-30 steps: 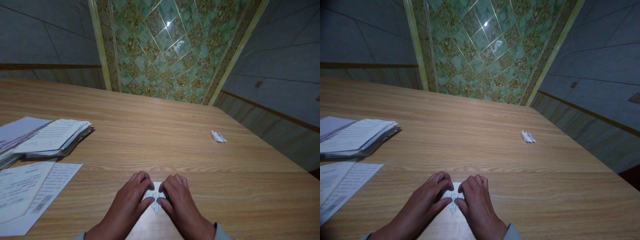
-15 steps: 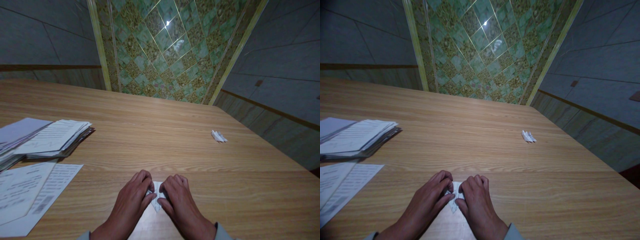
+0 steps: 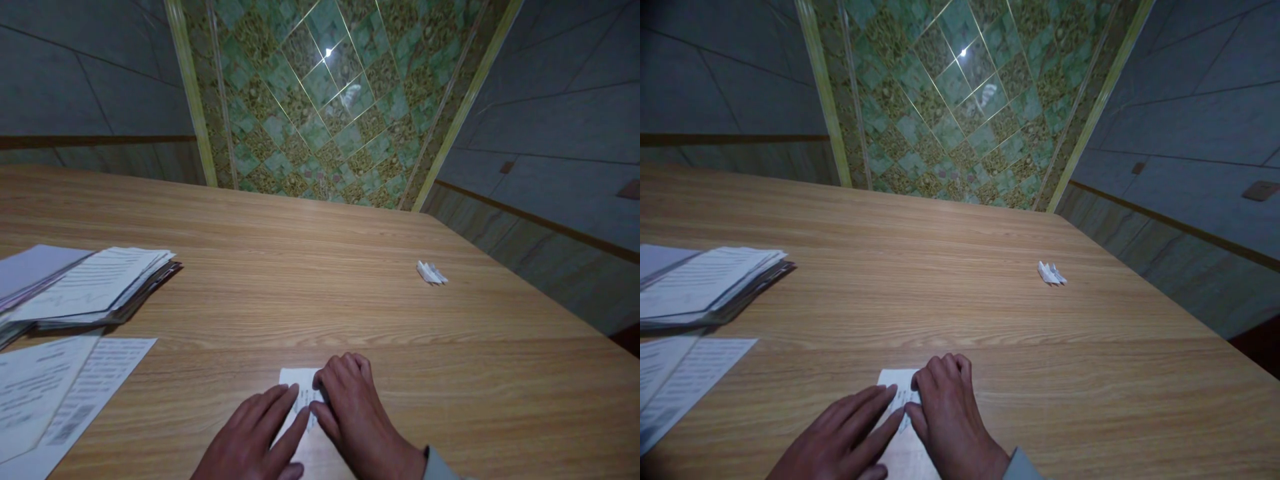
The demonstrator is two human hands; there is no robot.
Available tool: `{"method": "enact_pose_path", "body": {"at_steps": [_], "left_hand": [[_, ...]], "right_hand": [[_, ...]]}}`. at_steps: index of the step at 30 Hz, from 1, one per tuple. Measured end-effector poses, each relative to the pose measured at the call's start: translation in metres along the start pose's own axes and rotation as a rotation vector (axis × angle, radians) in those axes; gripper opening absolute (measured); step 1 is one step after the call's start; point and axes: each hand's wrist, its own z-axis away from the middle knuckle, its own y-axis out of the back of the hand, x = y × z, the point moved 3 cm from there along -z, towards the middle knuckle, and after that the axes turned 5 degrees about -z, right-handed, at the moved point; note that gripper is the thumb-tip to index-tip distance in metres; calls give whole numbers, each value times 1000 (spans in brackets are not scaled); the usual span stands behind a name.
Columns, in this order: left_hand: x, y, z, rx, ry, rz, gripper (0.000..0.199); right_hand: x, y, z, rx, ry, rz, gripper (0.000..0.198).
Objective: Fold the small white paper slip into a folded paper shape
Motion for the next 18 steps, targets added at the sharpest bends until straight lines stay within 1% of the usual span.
{"method": "enact_pose_path", "body": {"at_steps": [2,4,7,9,13,18], "left_hand": [[2,1,6,2,-68,-93,46],[3,-2,9,-13,-107,-132,53],[3,-6,10,9,-106,-141,55],[2,-6,10,21,-106,-139,55],[1,-5,9,-5,-125,-167,54],[1,-4,9,-20,-130,-169,54]], "right_hand": [[-1,0,0,2,0,-1,26],[-2,0,1,6,0,-11,27],[-1,3,1,15,-19,-43,30],[3,6,1,36,-56,-59,32],[12,11,2,89,-135,-80,31],[16,11,5,99,-167,-88,27]]}}
